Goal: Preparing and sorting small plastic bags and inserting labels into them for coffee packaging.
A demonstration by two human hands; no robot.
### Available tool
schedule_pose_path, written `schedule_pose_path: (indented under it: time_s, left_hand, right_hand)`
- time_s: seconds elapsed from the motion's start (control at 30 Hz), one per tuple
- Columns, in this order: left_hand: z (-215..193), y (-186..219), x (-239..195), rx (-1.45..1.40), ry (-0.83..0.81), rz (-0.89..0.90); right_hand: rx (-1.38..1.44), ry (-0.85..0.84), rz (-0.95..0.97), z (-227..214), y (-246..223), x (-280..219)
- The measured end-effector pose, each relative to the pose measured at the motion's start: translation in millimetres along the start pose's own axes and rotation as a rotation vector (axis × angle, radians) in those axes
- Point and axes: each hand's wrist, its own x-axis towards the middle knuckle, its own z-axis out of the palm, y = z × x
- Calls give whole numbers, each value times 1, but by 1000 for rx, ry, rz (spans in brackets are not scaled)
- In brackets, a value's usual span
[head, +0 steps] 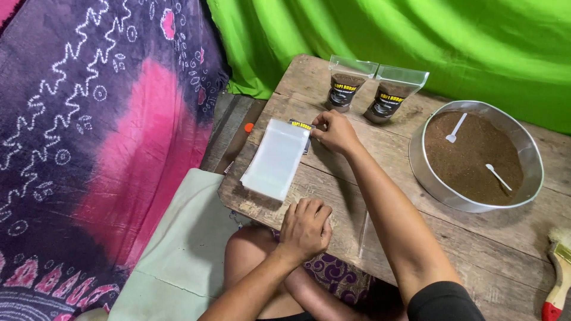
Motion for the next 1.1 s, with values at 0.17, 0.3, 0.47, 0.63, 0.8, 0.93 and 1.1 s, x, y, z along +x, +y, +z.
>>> schedule_pose_path:
  time_s: [0.17,0.3,0.47,0.63,0.8,0.93,1.1]
  left_hand:
    - [-5,1,3,-8,-6,-9]
    - [-1,1,0,-12,-1,-19]
    - [3,0,-1,-6,5,-17]
    - [-2,1,2,-9,6,-18]
    - [-2,0,2,-6,12,-13]
    - [-2,0,2,-7,34,-5]
    - [-1,-1,1,-195,-142,-115]
  right_hand:
    - [-41,-43,40,5,8,12]
    - [-37,-93,76,7,10,14]
    - [-36,-75,58,10,13,15]
    - [48,-8,105,8,7,8]
    - [274,208,310,2,-5,-5]
    - [418,333,323,-31,-6,-33]
    - [757,305,256,-95,-7,-137]
